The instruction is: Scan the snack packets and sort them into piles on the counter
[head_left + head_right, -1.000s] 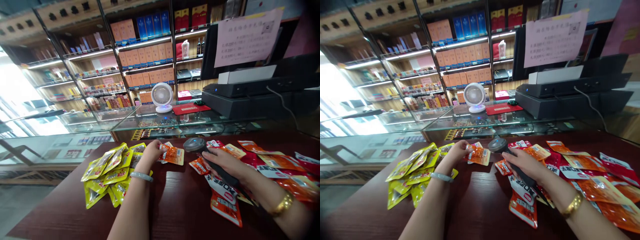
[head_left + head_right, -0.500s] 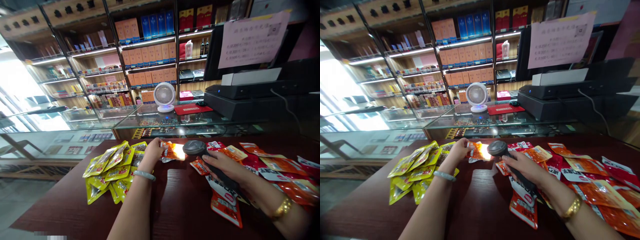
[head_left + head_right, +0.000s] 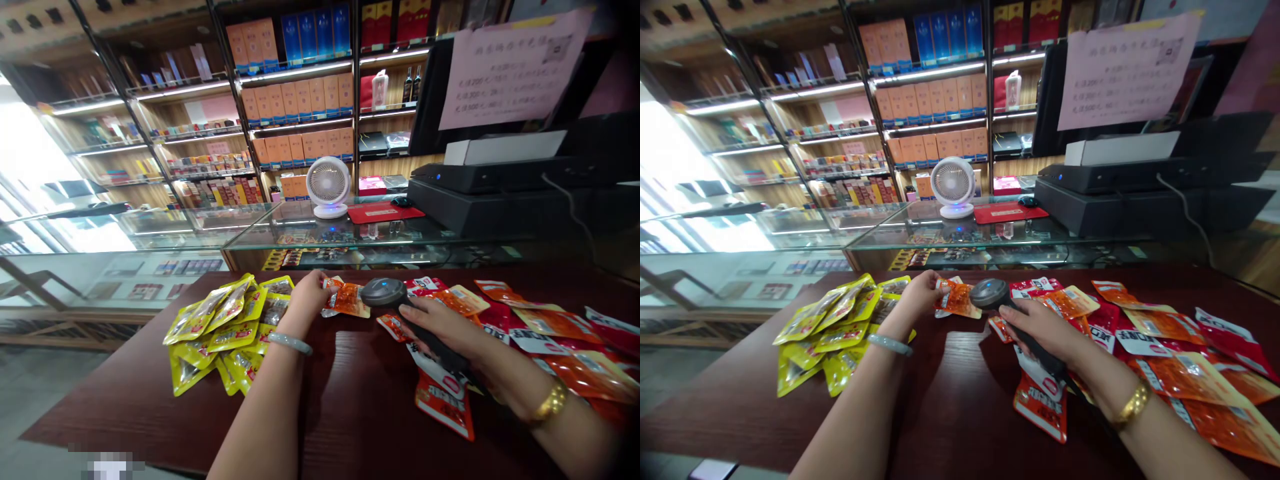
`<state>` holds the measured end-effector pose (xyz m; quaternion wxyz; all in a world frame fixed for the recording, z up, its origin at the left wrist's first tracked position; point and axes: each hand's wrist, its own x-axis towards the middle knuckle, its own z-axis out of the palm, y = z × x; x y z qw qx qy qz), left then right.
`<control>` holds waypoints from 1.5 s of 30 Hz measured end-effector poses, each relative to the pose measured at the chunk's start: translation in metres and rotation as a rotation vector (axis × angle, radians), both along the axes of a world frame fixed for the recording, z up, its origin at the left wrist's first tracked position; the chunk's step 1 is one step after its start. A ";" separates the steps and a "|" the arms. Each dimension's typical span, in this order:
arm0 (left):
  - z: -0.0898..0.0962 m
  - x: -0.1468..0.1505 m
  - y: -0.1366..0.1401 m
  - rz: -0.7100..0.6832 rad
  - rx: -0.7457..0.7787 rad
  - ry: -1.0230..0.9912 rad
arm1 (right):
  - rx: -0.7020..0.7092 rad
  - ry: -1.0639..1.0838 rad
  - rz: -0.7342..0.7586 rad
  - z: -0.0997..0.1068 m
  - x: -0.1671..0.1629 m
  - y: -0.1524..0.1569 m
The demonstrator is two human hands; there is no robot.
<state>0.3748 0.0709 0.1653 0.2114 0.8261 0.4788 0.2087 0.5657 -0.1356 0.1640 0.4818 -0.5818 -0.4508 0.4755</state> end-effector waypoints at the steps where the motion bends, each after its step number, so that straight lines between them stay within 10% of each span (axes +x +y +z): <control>1: 0.000 0.000 0.000 -0.002 0.003 0.003 | 0.002 0.001 0.003 0.000 0.000 0.000; 14: 0.011 -0.008 -0.004 0.352 0.239 0.229 | 0.004 0.036 0.002 0.005 0.010 -0.001; 27: -0.028 0.065 -0.092 -0.335 0.289 0.279 | 0.097 -0.015 -0.062 0.020 0.027 -0.006; 45: -0.002 0.031 -0.041 -0.012 0.050 0.271 | 0.058 0.011 -0.038 0.006 0.026 -0.002</control>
